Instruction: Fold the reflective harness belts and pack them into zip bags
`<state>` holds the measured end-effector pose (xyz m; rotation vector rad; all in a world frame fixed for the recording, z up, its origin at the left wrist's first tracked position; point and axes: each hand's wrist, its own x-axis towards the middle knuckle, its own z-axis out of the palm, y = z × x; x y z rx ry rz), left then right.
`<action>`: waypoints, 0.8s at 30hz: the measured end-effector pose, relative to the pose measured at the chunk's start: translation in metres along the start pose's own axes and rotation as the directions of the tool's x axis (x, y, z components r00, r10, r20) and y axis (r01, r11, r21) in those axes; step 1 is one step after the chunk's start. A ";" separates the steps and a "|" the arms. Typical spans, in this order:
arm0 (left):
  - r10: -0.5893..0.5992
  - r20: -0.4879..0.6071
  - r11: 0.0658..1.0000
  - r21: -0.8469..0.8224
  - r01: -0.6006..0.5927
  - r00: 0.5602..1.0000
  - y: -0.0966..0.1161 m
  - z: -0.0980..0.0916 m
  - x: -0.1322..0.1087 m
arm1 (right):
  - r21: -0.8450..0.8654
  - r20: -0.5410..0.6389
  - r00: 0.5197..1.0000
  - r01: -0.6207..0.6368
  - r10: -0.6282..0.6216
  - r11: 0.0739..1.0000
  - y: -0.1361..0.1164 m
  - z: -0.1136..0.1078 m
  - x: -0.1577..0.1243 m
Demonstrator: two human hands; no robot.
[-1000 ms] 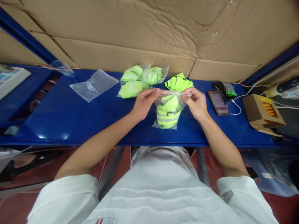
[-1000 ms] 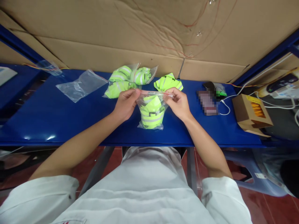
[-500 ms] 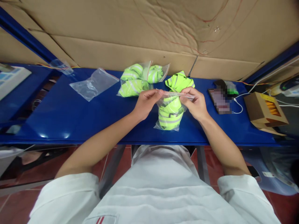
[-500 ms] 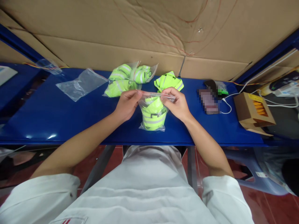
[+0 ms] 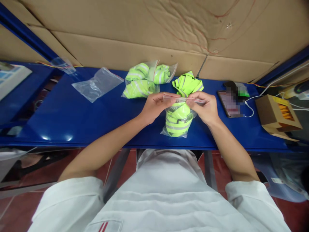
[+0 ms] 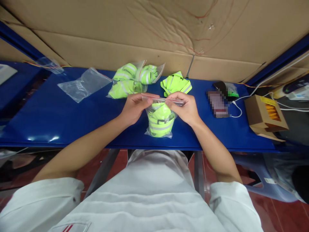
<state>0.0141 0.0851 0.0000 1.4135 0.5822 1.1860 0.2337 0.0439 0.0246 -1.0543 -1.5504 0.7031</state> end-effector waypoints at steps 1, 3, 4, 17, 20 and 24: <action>-0.002 0.000 1.000 0.012 0.002 1.000 0.002 0.001 -0.001 | -0.004 0.017 1.000 0.001 -0.001 1.000 -0.001 -0.001 0.000; 0.007 -0.006 0.998 0.054 -0.007 1.000 0.006 0.003 -0.003 | -0.023 0.065 0.998 0.004 -0.003 1.000 -0.004 -0.004 0.000; 0.015 -0.006 0.997 0.075 -0.014 1.000 0.007 0.004 -0.004 | -0.040 0.082 0.997 0.006 -0.003 0.999 -0.005 -0.006 0.000; 0.052 0.002 0.989 0.137 -0.052 0.999 0.009 0.006 -0.006 | -0.153 0.066 0.997 0.056 -0.047 0.987 -0.013 -0.003 -0.004; 0.050 0.028 0.990 0.128 -0.053 0.998 0.008 0.007 -0.007 | -0.179 0.097 0.990 0.115 -0.099 0.977 -0.017 -0.004 -0.004; 0.036 0.038 0.991 0.128 -0.041 0.999 0.006 0.008 -0.008 | -0.269 0.119 0.982 0.172 -0.145 0.948 -0.017 -0.004 -0.005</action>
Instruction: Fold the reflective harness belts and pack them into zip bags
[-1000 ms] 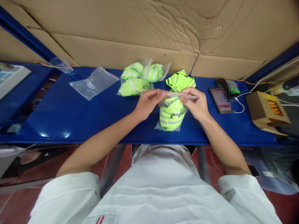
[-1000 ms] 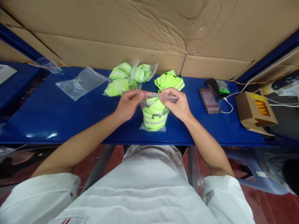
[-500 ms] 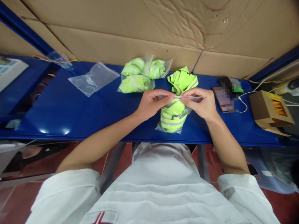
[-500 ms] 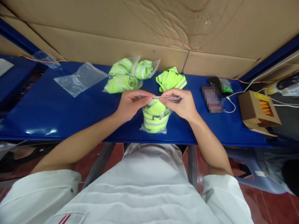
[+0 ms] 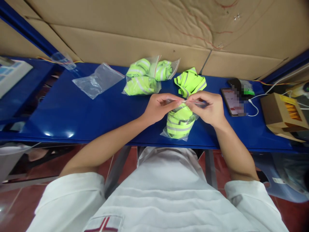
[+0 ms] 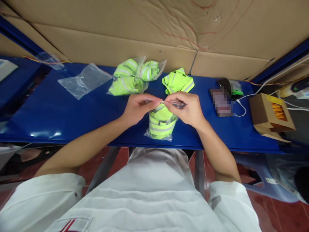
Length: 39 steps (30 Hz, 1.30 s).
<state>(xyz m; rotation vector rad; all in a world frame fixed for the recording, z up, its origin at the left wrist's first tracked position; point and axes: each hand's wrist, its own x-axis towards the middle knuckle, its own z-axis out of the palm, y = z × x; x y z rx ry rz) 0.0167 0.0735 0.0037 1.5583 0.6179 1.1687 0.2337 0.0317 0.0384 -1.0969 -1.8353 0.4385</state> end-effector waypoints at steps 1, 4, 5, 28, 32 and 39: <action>-0.009 0.000 1.000 0.007 0.009 1.000 0.000 0.000 0.000 | -0.018 0.002 1.000 0.006 -0.006 1.000 0.001 0.000 0.000; -0.018 0.024 1.000 0.004 0.018 1.000 -0.001 0.000 0.001 | -0.038 0.027 0.999 0.033 -0.032 0.999 0.003 -0.002 0.000; -0.013 0.040 1.000 -0.004 0.013 0.999 -0.001 0.000 0.001 | -0.040 0.041 0.998 0.044 -0.042 0.998 0.003 -0.002 0.001; -0.009 0.096 1.000 0.008 0.009 0.995 -0.003 -0.003 0.005 | 0.005 0.034 0.997 -0.068 0.068 0.998 0.009 0.004 0.000; 0.077 0.008 0.996 0.048 -0.078 0.997 -0.002 -0.001 0.001 | 0.012 0.059 0.998 -0.010 0.009 1.000 0.005 0.003 -0.002; 0.042 0.047 0.999 0.012 -0.042 0.998 -0.002 -0.007 0.003 | 0.186 0.074 0.995 -0.084 0.071 0.979 0.010 0.002 -0.002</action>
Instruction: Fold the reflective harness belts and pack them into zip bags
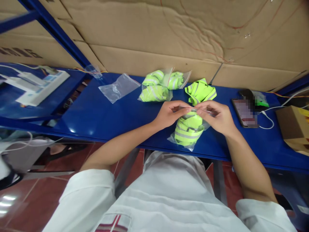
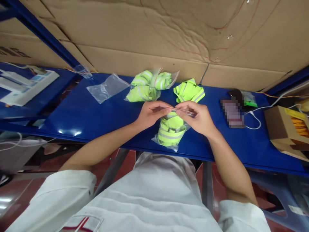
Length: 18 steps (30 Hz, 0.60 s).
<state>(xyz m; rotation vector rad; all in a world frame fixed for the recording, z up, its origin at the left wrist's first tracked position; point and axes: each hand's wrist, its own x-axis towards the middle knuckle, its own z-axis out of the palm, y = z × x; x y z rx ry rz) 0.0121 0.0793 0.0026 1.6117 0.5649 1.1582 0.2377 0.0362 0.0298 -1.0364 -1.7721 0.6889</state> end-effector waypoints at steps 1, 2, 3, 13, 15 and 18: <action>-0.022 0.025 1.000 -0.003 0.022 0.999 -0.001 -0.002 0.002 | 0.021 -0.026 1.000 -0.018 0.018 1.000 0.003 -0.002 0.002; -0.040 0.067 0.999 -0.005 0.040 0.997 -0.001 -0.005 0.005 | 0.036 -0.050 0.998 -0.032 0.034 0.999 0.006 -0.005 0.003; -0.053 0.118 0.998 -0.008 0.054 0.992 -0.002 -0.008 0.007 | 0.047 -0.073 0.996 -0.044 0.047 0.998 0.009 -0.008 0.005; -0.189 0.048 0.981 -0.037 0.191 0.981 -0.018 -0.019 0.018 | 0.361 -0.073 0.938 -0.292 0.339 0.885 0.024 -0.025 0.013; -0.096 0.007 0.986 0.136 0.095 0.995 -0.015 -0.015 0.013 | 0.467 -0.149 0.920 -0.257 0.362 0.846 0.023 -0.021 0.015; 0.085 0.046 0.906 0.412 -0.096 0.995 -0.011 -0.001 0.002 | 0.559 -0.127 0.918 -0.247 0.376 0.792 0.021 -0.012 0.016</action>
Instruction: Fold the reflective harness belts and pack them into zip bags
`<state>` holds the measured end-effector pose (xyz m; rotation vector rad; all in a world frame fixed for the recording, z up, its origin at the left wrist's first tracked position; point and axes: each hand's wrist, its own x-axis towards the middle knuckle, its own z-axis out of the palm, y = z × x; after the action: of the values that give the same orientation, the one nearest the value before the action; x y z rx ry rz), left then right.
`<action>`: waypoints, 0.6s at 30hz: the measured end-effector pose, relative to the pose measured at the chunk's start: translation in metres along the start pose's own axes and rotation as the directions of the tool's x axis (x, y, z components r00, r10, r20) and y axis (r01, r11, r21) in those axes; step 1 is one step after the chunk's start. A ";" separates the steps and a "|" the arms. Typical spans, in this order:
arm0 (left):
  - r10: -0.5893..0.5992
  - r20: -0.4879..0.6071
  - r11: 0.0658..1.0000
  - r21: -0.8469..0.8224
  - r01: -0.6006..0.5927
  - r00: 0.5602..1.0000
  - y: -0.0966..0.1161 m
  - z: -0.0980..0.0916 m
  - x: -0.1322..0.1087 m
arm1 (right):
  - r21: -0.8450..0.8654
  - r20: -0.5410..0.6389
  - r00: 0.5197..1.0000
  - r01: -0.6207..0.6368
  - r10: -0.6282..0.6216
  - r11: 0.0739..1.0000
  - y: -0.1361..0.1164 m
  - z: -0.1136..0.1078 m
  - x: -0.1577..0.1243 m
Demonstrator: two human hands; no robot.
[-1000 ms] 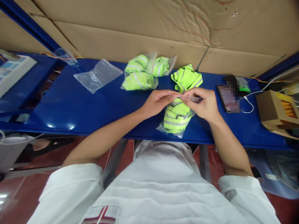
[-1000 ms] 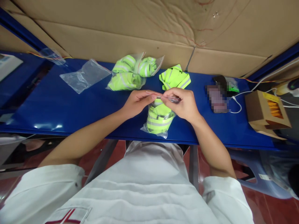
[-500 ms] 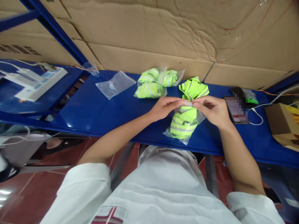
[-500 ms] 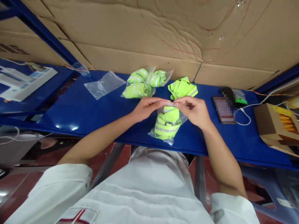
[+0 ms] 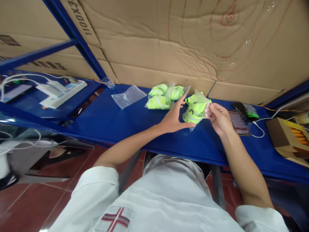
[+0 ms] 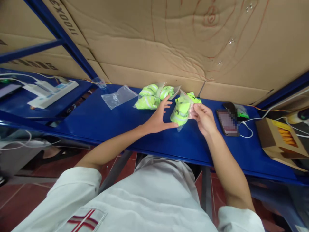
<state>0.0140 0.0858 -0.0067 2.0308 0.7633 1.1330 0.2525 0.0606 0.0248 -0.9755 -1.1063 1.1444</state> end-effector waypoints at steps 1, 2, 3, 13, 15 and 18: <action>0.045 0.014 0.996 0.080 -0.046 0.999 0.003 0.004 -0.003 | 0.034 0.017 1.000 -0.020 0.019 0.999 0.001 0.003 -0.001; 0.074 0.027 0.985 0.152 -0.077 0.997 0.007 0.008 -0.005 | 0.065 0.038 0.999 -0.041 0.038 0.997 0.002 0.006 -0.003; 0.091 0.036 0.971 0.218 -0.096 0.995 0.010 0.010 -0.006 | 0.094 0.058 0.997 -0.060 0.054 0.994 0.003 0.009 -0.005; 0.067 0.124 0.683 0.717 -0.136 0.990 0.024 -0.112 0.073 | 0.170 0.109 0.982 -0.171 0.154 0.970 0.012 0.021 -0.009; 0.017 0.165 0.644 0.752 -0.137 0.986 0.005 -0.134 0.096 | 0.134 0.117 0.973 -0.214 0.199 0.968 0.020 0.025 -0.010; -0.118 0.259 0.628 0.767 -0.131 0.959 -0.027 -0.138 0.118 | 0.056 0.152 0.953 -0.272 0.261 0.961 0.033 0.033 -0.015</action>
<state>-0.0584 0.2289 0.0824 2.8318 1.2426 0.4697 0.2134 0.0521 -0.0027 -1.0164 -1.0564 1.4860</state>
